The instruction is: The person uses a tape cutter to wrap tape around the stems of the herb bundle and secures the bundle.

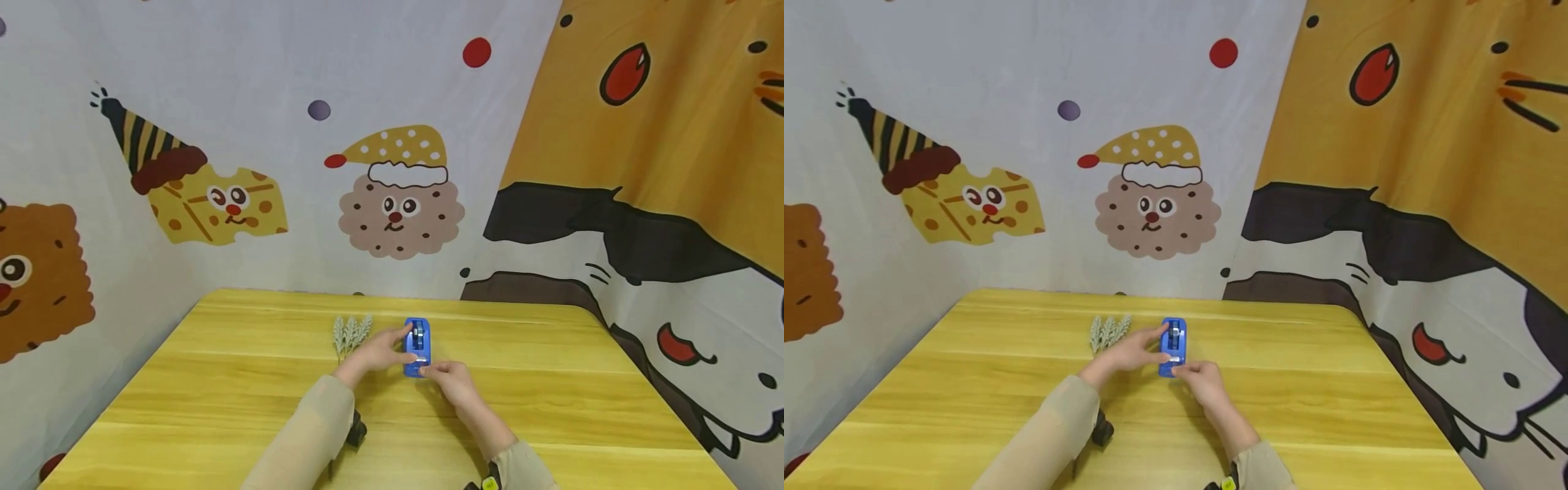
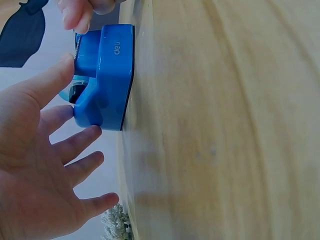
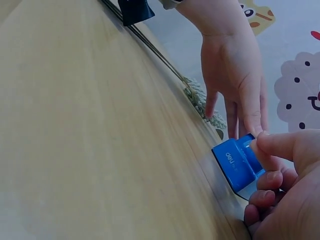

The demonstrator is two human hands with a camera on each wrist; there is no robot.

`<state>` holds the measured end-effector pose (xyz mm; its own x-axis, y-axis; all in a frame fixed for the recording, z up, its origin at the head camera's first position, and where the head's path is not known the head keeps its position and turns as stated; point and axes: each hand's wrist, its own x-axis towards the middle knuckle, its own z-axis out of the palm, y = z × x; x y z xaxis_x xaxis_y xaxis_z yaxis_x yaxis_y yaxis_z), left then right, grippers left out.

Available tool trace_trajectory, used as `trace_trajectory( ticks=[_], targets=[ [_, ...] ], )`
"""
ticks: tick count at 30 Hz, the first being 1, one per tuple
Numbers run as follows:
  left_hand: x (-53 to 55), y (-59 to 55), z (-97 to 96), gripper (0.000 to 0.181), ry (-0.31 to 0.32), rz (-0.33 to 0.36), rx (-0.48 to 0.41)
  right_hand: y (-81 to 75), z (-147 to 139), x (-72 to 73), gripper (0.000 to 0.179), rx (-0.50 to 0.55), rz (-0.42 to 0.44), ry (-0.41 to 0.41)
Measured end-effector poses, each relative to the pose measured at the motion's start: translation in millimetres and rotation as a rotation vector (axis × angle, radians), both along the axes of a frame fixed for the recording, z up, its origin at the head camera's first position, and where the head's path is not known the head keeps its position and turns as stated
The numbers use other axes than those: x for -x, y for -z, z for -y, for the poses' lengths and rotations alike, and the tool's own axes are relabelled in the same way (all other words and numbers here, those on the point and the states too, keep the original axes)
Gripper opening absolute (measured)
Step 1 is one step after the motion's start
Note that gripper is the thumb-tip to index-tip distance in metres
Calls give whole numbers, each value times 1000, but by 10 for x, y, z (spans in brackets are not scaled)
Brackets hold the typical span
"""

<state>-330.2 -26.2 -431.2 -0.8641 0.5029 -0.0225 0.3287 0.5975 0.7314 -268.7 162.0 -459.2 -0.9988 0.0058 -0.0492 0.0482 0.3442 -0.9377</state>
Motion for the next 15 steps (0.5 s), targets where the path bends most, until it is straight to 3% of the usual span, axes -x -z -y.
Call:
trace_trajectory(
  ticks=[15],
  targets=[
    [-11, 14, -5, 75, 6, -5, -12, 27, 18, -123, 25, -11, -28, 15]
  ],
)
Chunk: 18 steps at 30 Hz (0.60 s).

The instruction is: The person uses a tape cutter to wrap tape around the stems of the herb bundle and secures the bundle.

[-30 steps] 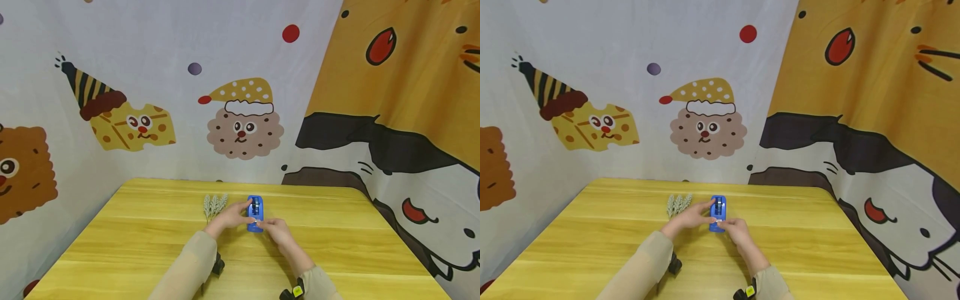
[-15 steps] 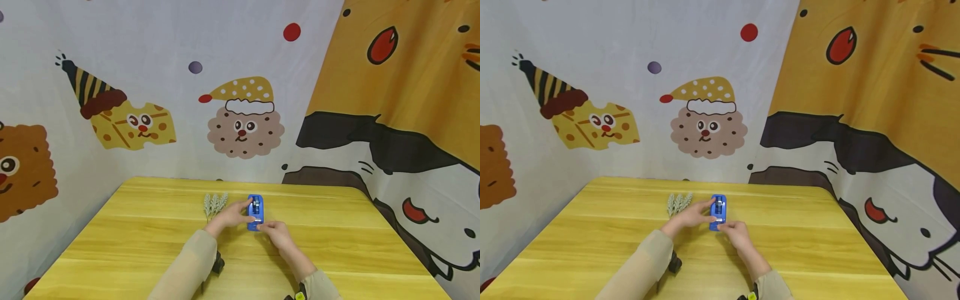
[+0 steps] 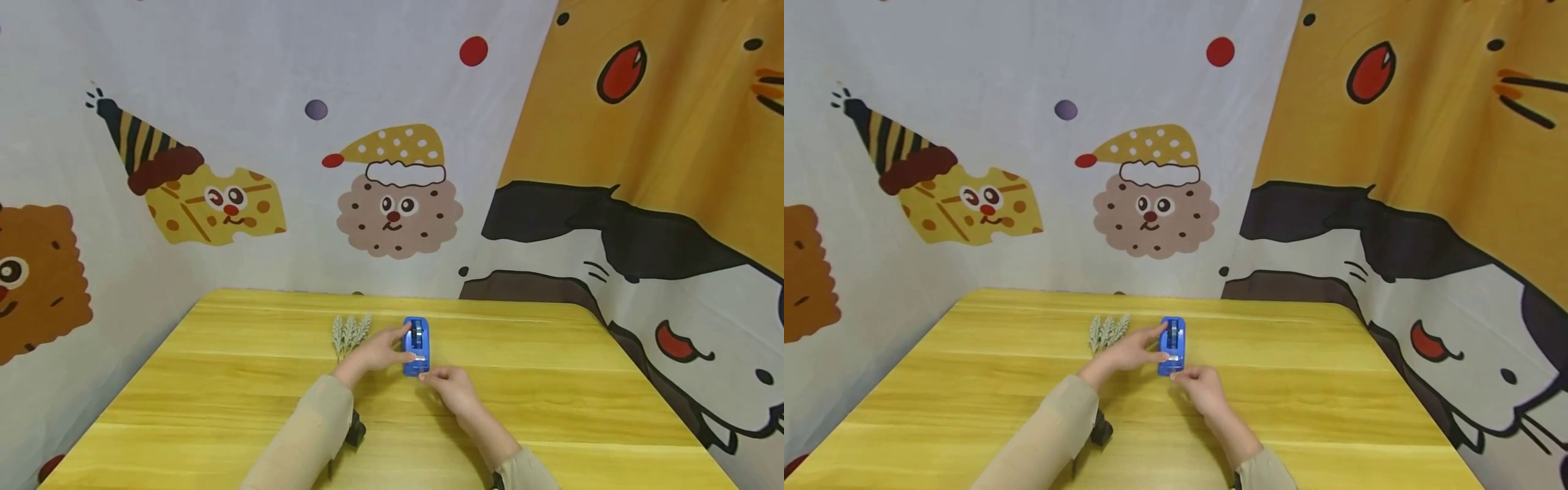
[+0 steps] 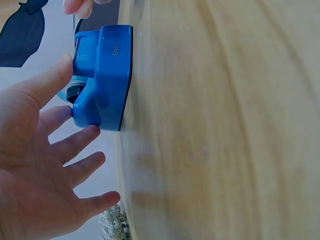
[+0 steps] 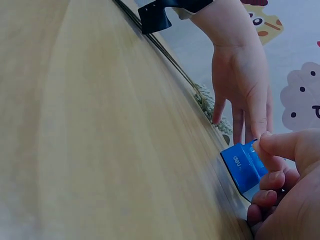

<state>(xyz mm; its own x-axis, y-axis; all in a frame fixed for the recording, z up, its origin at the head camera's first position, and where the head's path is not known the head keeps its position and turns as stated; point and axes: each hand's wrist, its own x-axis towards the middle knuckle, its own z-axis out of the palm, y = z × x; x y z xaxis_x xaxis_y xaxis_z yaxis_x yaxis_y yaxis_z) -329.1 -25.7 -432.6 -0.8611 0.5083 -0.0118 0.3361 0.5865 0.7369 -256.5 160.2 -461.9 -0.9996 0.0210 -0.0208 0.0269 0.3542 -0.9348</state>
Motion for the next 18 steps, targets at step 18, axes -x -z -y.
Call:
trace_trajectory(
  ticks=[18],
  targets=[
    [3, 2, 8, 75, 3, 0, -16, -23, 9, -137, 24, -7, -5, -11]
  ],
)
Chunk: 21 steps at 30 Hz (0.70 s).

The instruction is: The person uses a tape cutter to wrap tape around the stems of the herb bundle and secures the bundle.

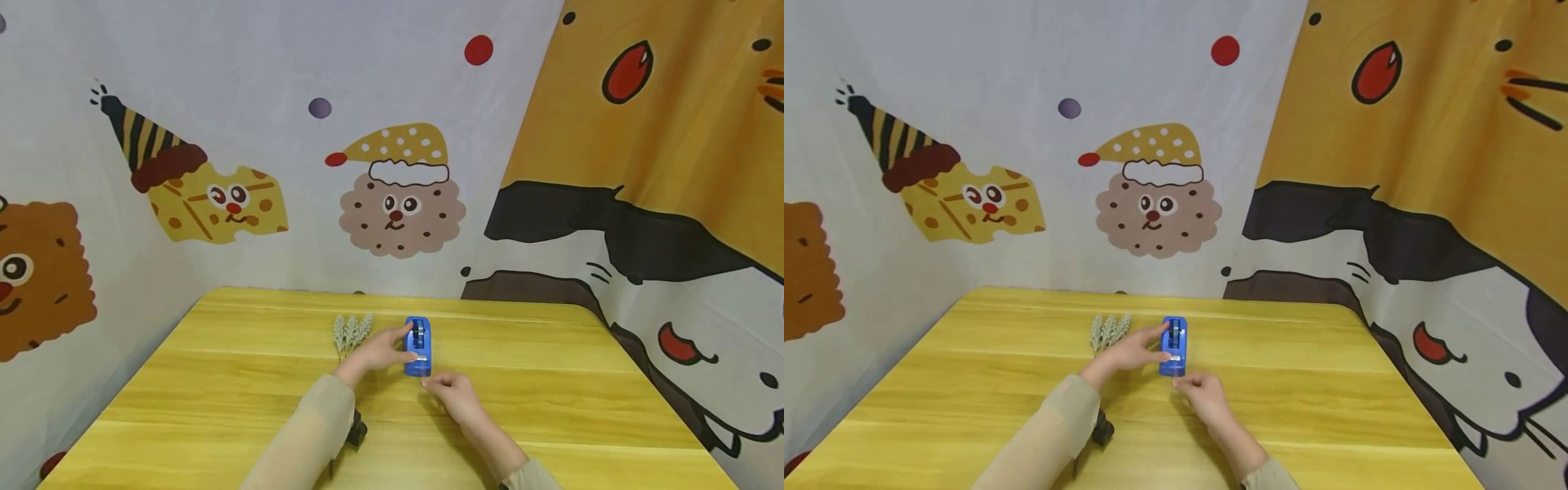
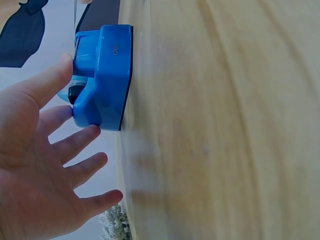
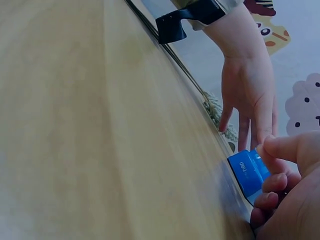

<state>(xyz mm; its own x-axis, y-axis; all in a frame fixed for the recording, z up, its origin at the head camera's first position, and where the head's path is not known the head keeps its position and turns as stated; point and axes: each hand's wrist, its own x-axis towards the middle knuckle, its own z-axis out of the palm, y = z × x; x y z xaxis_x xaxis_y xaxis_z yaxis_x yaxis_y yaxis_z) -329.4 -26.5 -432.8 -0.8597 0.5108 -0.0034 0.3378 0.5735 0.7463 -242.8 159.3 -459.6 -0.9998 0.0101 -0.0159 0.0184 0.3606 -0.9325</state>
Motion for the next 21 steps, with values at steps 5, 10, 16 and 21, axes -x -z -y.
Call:
trace_trajectory(
  ticks=[5, 10, 16, 21],
  targets=[
    [-3, -6, -2, 75, -7, 10, 6, 13, -5, -28, 23, -2, 4, -5],
    [-12, -15, -3, 75, -12, 16, 2, 38, -24, -54, 22, 17, -14, -17],
    [-8, -14, -6, 75, -18, 13, 4, 42, -28, -94, 21, 13, -11, -30],
    [-12, -23, -2, 75, -17, 14, 1, 1, -17, -172, 23, 12, 28, -41]
  ],
)
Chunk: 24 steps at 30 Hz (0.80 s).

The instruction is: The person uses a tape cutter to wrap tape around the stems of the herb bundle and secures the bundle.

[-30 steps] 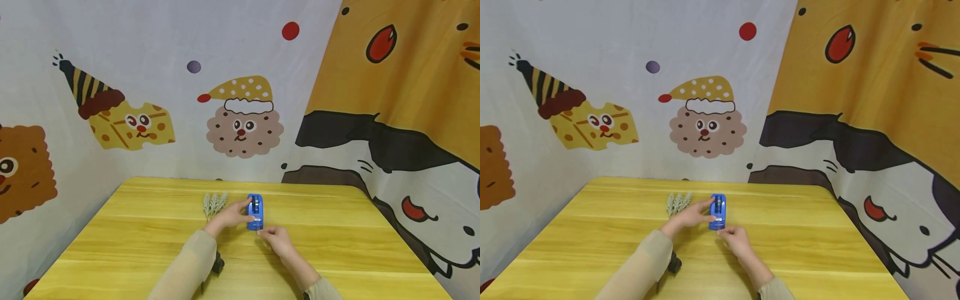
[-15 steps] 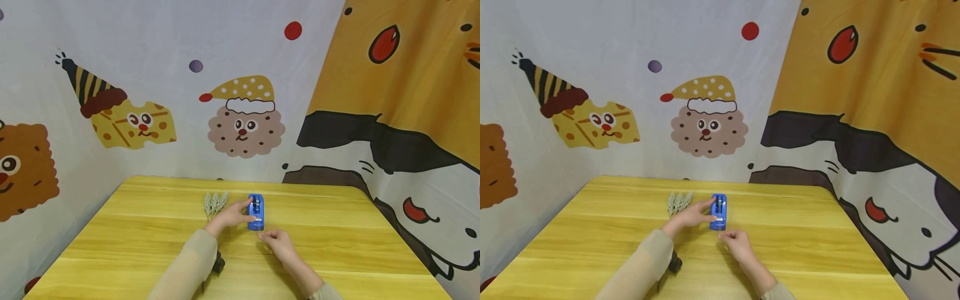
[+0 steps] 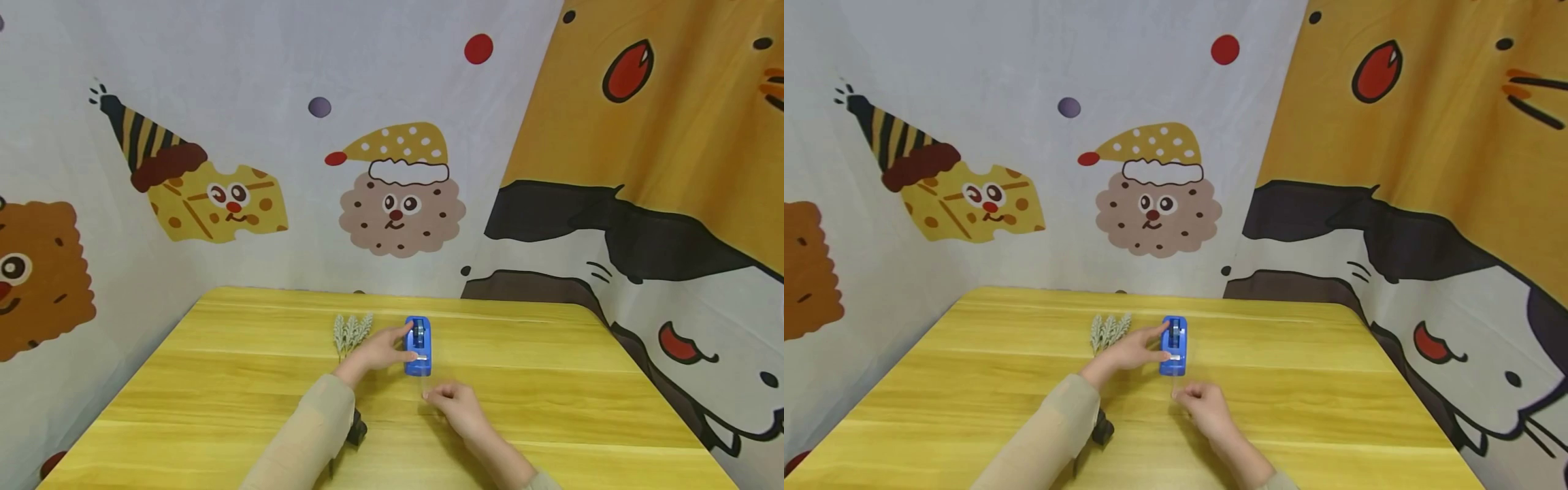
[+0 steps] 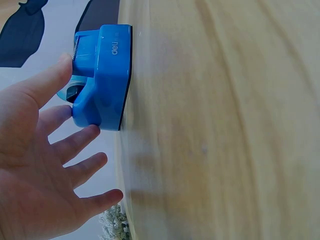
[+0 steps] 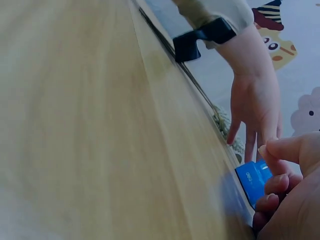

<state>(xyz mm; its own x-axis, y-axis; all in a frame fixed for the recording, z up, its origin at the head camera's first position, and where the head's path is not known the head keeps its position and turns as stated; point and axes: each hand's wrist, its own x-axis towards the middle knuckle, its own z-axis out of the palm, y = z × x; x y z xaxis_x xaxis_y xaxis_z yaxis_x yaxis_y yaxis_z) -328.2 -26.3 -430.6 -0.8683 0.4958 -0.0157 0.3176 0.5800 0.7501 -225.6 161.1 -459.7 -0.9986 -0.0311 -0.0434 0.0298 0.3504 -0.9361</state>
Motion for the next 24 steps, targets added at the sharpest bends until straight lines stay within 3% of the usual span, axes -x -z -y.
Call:
trace_trajectory(
  ticks=[14, 24],
  targets=[
    [-15, 2, -4, 74, -13, 16, -4, -34, -31, -182, 26, 21, 68, -14],
    [-3, 0, -5, 75, 3, 18, -16, -26, -71, -315, 25, 65, 57, -69]
  ],
)
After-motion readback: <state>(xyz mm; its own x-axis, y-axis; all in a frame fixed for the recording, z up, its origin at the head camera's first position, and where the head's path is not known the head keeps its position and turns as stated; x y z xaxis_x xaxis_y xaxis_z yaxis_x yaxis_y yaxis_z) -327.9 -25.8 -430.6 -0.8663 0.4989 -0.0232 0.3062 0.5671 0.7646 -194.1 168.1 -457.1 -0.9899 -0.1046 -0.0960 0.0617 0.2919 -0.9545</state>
